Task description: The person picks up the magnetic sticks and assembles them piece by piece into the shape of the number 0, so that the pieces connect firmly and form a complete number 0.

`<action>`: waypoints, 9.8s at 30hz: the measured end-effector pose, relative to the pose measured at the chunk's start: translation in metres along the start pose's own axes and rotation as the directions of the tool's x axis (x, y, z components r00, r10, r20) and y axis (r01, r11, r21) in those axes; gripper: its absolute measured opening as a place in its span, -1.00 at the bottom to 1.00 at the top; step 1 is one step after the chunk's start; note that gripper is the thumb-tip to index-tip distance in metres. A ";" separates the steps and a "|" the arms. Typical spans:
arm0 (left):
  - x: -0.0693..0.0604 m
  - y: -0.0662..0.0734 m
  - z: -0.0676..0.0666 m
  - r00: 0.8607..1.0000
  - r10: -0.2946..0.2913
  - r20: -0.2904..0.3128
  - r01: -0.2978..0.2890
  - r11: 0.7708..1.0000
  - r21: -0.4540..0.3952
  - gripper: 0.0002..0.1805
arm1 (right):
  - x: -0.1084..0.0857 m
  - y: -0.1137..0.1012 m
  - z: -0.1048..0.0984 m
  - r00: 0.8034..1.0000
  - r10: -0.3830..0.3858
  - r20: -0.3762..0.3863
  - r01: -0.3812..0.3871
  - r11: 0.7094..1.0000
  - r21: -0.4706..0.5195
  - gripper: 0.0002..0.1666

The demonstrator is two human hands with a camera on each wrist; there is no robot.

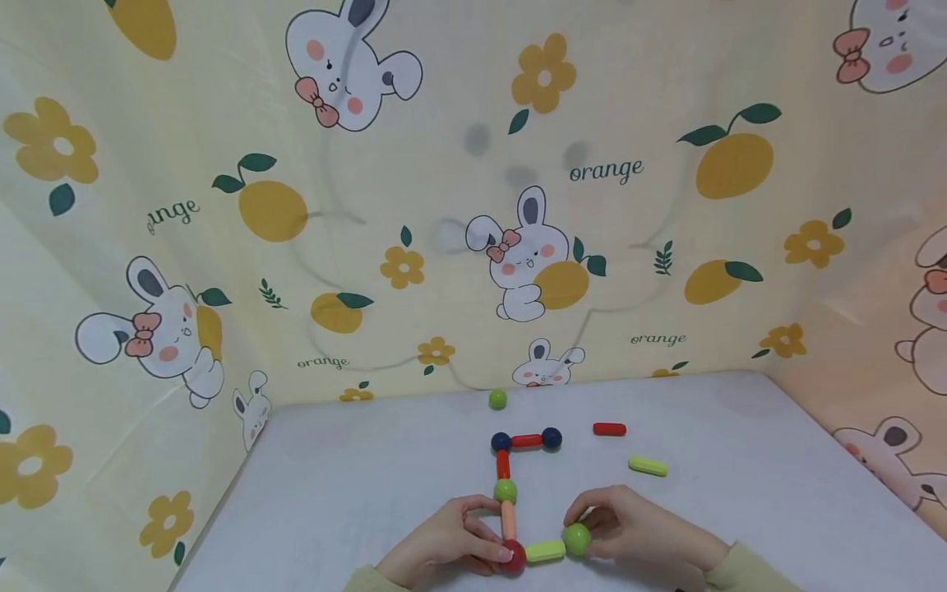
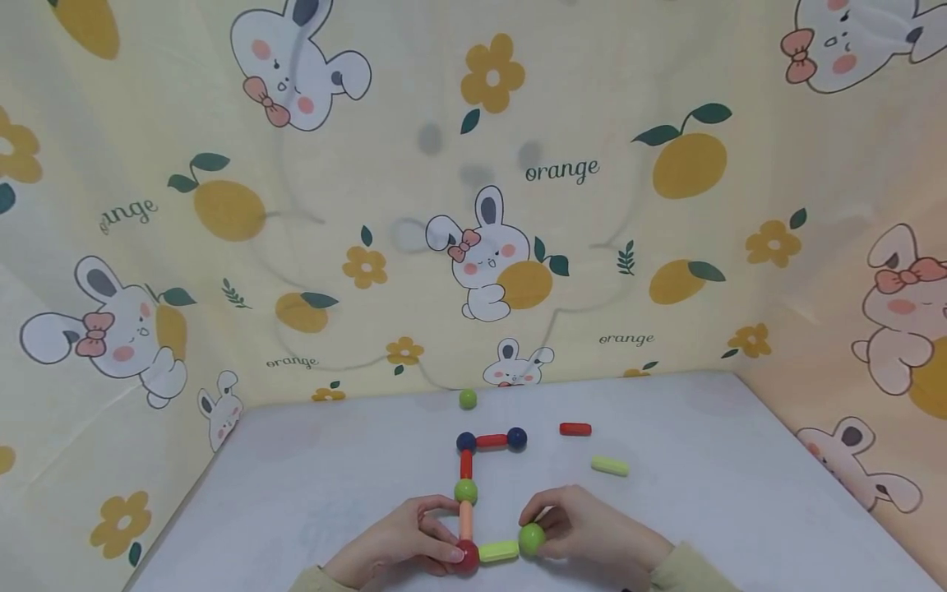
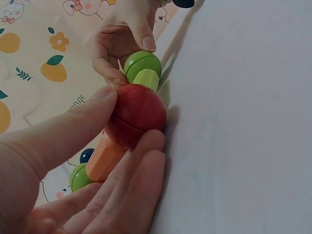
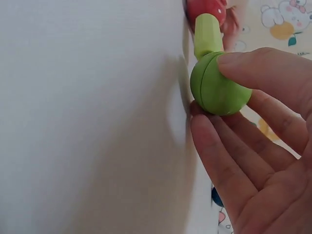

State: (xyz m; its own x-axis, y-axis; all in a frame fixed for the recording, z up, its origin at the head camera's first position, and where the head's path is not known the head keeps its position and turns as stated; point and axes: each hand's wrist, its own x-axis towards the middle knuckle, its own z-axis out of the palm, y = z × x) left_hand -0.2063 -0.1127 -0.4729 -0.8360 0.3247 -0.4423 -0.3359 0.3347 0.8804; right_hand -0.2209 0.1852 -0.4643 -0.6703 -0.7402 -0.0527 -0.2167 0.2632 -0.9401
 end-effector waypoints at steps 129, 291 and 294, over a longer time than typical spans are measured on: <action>-0.003 0.003 -0.001 0.999 0.006 0.036 -0.005 1.000 -0.016 -0.40 | 0.024 -0.005 0.012 0.844 0.391 -0.366 -0.318 0.916 0.244 -0.45; 0.046 0.034 -0.037 0.957 0.292 0.005 -0.292 0.956 -0.012 -0.69 | 0.028 -0.005 0.013 0.829 0.405 -0.386 -0.344 0.913 0.219 -0.35; 0.046 0.031 -0.035 0.964 0.267 -0.012 -0.266 0.964 0.027 -0.71 | 0.027 -0.006 0.013 0.835 0.400 -0.378 -0.348 0.916 0.202 -0.36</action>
State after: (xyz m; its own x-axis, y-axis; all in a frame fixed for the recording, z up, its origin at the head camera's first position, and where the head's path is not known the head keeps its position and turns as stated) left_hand -0.2704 -0.1186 -0.4601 -0.9004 0.3916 -0.1895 -0.0894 0.2597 0.9615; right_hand -0.2288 0.1559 -0.4647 -0.9147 -0.2783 -0.2929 0.1778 0.3736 -0.9104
